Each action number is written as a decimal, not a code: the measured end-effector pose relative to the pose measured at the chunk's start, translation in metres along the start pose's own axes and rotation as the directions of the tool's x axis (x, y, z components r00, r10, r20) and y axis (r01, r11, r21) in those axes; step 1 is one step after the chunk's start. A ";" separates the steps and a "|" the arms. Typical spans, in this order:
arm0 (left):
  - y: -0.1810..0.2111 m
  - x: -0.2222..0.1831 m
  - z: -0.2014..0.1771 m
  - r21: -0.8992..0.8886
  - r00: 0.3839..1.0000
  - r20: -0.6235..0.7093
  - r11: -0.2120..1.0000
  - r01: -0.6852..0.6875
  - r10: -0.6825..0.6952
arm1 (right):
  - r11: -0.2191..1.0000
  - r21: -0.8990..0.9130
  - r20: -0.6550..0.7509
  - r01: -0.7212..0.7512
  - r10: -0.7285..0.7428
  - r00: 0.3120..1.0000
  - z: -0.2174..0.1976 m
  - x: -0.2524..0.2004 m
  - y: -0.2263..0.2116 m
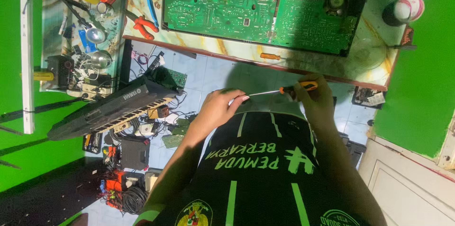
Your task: The person disassembles and repairs an electronic keyboard instrument. The person uses a screwdriver to loosen screws on the internal green circuit board, cleans the interior with a small blue tool, and adjusts wires and connections inside the casing.
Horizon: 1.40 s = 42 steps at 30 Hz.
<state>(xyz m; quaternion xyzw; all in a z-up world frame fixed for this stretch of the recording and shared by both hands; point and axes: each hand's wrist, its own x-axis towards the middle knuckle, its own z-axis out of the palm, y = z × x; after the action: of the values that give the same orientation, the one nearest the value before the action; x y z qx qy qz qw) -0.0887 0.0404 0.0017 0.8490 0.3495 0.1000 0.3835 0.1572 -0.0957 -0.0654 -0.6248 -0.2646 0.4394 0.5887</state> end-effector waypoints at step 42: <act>-0.026 0.053 -0.058 -0.078 0.944 -0.300 0.989 0.122 -0.140 | 0.987 -0.125 0.361 -0.097 0.136 0.923 0.041 0.166 -0.028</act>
<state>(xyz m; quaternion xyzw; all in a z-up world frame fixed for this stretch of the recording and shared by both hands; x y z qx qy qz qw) -0.0885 0.1216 0.0173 0.7867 0.4570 0.2140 0.3555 0.2056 0.0701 -0.0739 -0.5758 -0.3554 0.5684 0.4681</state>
